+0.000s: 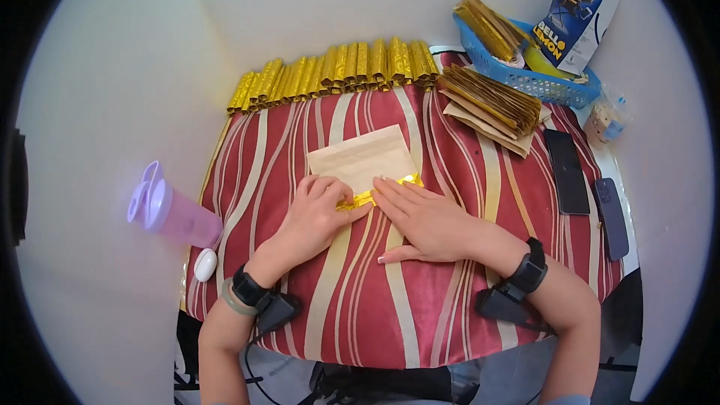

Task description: Folding gold-colored foil sheets into thin rectangular shapes and stacking them.

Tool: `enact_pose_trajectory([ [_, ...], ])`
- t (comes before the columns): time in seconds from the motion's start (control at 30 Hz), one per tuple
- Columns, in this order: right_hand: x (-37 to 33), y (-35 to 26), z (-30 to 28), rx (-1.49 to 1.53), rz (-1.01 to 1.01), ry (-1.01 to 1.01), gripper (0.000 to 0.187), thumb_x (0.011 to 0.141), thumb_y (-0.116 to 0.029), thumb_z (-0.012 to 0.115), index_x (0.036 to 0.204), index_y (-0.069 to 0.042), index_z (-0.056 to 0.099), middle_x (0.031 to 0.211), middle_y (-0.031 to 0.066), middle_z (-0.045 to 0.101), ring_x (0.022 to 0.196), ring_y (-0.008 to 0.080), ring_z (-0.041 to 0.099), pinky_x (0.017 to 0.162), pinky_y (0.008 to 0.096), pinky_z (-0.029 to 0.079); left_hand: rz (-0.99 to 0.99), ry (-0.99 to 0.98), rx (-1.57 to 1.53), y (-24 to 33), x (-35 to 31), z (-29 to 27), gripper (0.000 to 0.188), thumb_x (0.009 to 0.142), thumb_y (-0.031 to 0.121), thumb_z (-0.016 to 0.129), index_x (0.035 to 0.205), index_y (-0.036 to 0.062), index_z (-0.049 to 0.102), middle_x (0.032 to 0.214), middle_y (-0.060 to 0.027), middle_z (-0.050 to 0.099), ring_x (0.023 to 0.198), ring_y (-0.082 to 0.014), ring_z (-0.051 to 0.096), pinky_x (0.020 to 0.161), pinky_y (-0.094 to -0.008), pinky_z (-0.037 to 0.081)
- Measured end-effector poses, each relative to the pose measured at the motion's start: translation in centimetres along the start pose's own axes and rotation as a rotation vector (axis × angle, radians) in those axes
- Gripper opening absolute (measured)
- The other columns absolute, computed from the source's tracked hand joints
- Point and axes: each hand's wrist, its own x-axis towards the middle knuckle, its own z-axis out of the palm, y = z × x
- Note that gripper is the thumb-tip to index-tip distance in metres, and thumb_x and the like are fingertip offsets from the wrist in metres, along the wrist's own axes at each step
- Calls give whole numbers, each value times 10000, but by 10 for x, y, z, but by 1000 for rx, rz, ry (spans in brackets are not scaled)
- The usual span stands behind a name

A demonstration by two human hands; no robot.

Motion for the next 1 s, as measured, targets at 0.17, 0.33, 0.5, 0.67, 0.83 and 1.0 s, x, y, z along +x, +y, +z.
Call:
enact_pose_trajectory([
  [0.17,-11,11,-10,-15,76,-83,1027,835,-720,480,1435,90,280,1515,276,247,1425,379,231,1173,412,200,-88,-142,237,21,1,-20,294,782,123,598,1055,130,708,1009,-47,566,1082,-221,507,935,-459,361],
  [0.33,-16,14,-16,-104,108,-173,1080,818,-760,447,1459,83,232,1526,268,231,1438,351,213,1185,427,156,-203,-249,344,31,-5,-32,269,790,125,595,1030,114,716,986,-55,569,1078,-218,504,930,-479,354],
  [0.5,-19,1,-34,-164,129,-236,1102,810,-774,428,1418,132,272,1486,291,294,1420,353,255,1177,435,173,-260,-186,399,27,-8,-23,268,798,115,593,1031,121,724,980,-58,564,1071,-215,495,916,-479,349],
  [0.67,-22,-51,-47,-205,-7,-181,991,840,-742,417,1126,198,546,1234,289,564,1226,368,513,1051,426,376,-392,-74,225,10,-4,-5,318,795,220,663,1066,58,697,1043,-78,542,1098,-237,461,911,-442,329],
  [0.83,-8,-53,-64,146,38,-286,610,916,-569,487,712,-24,668,627,158,621,658,347,650,622,406,509,-347,-116,6,12,-2,8,521,851,324,667,1281,48,569,1209,-95,500,1184,-281,401,970,-444,283],
  [1.0,0,-2,-29,288,104,132,259,880,-298,633,960,-54,672,854,154,644,845,324,639,751,420,508,-280,-92,-189,13,7,11,503,829,290,685,1275,80,585,1308,-53,508,1215,-261,404,1000,-450,260],
])
